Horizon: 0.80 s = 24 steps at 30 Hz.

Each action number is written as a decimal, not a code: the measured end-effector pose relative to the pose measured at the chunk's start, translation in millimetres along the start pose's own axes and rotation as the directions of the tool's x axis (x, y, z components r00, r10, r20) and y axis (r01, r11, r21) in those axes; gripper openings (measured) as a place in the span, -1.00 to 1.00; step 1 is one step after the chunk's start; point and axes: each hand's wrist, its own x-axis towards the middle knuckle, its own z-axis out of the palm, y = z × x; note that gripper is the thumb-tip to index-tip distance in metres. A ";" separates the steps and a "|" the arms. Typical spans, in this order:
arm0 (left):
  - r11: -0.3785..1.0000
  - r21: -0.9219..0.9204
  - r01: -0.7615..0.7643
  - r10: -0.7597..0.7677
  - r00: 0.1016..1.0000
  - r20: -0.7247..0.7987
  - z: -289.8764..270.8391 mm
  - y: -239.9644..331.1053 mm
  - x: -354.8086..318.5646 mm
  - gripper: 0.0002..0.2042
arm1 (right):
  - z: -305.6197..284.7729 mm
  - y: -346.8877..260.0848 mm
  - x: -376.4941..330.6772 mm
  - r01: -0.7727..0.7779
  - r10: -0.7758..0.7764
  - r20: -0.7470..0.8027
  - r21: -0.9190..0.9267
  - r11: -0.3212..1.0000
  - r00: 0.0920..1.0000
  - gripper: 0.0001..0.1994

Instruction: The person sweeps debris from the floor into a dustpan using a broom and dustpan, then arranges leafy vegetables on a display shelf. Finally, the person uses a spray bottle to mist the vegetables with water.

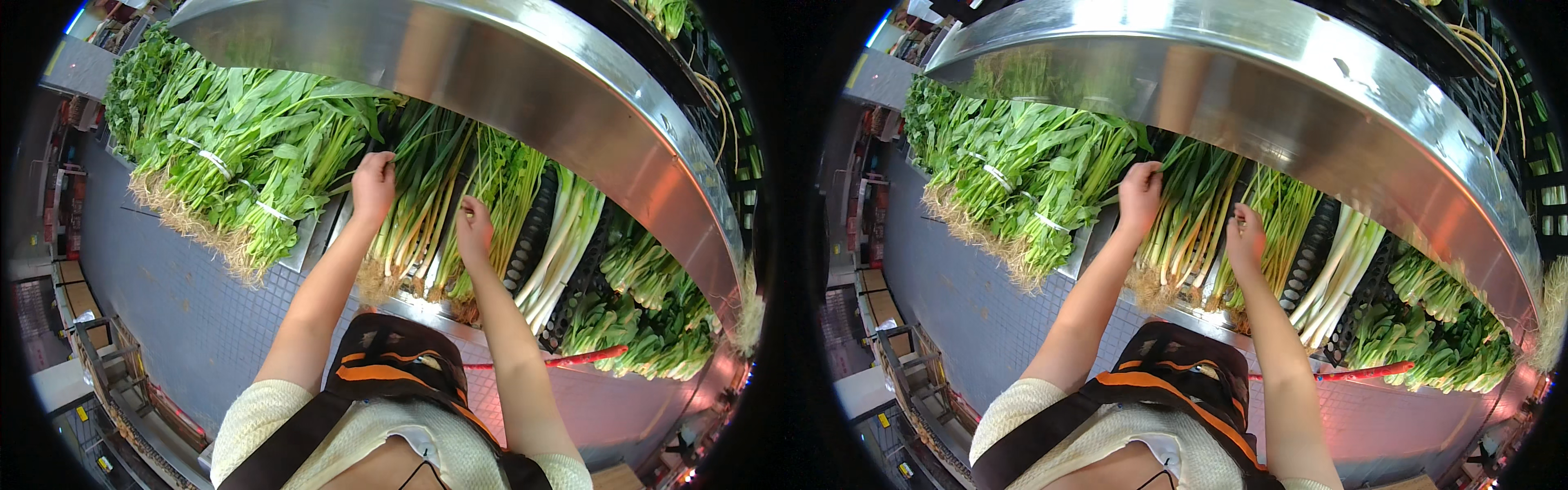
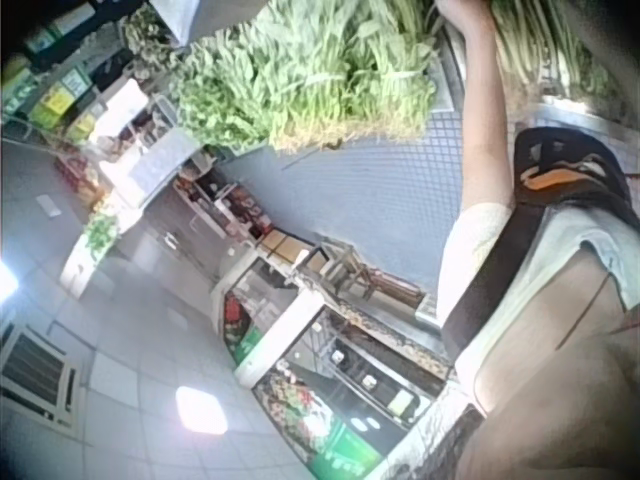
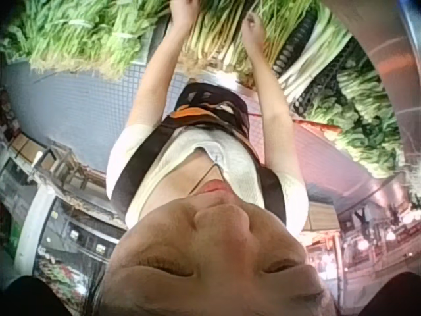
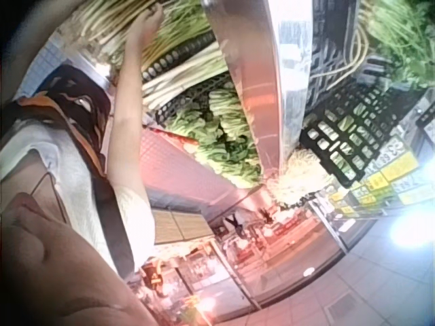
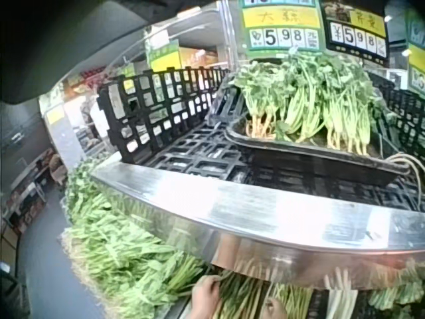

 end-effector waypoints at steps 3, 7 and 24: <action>0.829 -0.417 0.373 -0.344 0.928 0.146 -38.3 13.7 8.6 -0.87 | 30.3 0.8 22.2 -0.096 0.099 0.146 -0.033 0.995 0.984 -0.70; 0.516 -0.695 0.501 -0.478 0.841 0.252 -84.5 35.8 21.0 -0.84 | 61.5 -5.0 42.7 -0.342 0.332 0.219 0.008 0.940 0.917 -0.66; 0.959 -0.142 -0.244 0.269 0.942 0.201 -5.7 36.9 2.8 -0.59 | 128.1 -14.6 24.6 -0.207 0.142 0.155 0.587 0.782 0.978 -0.76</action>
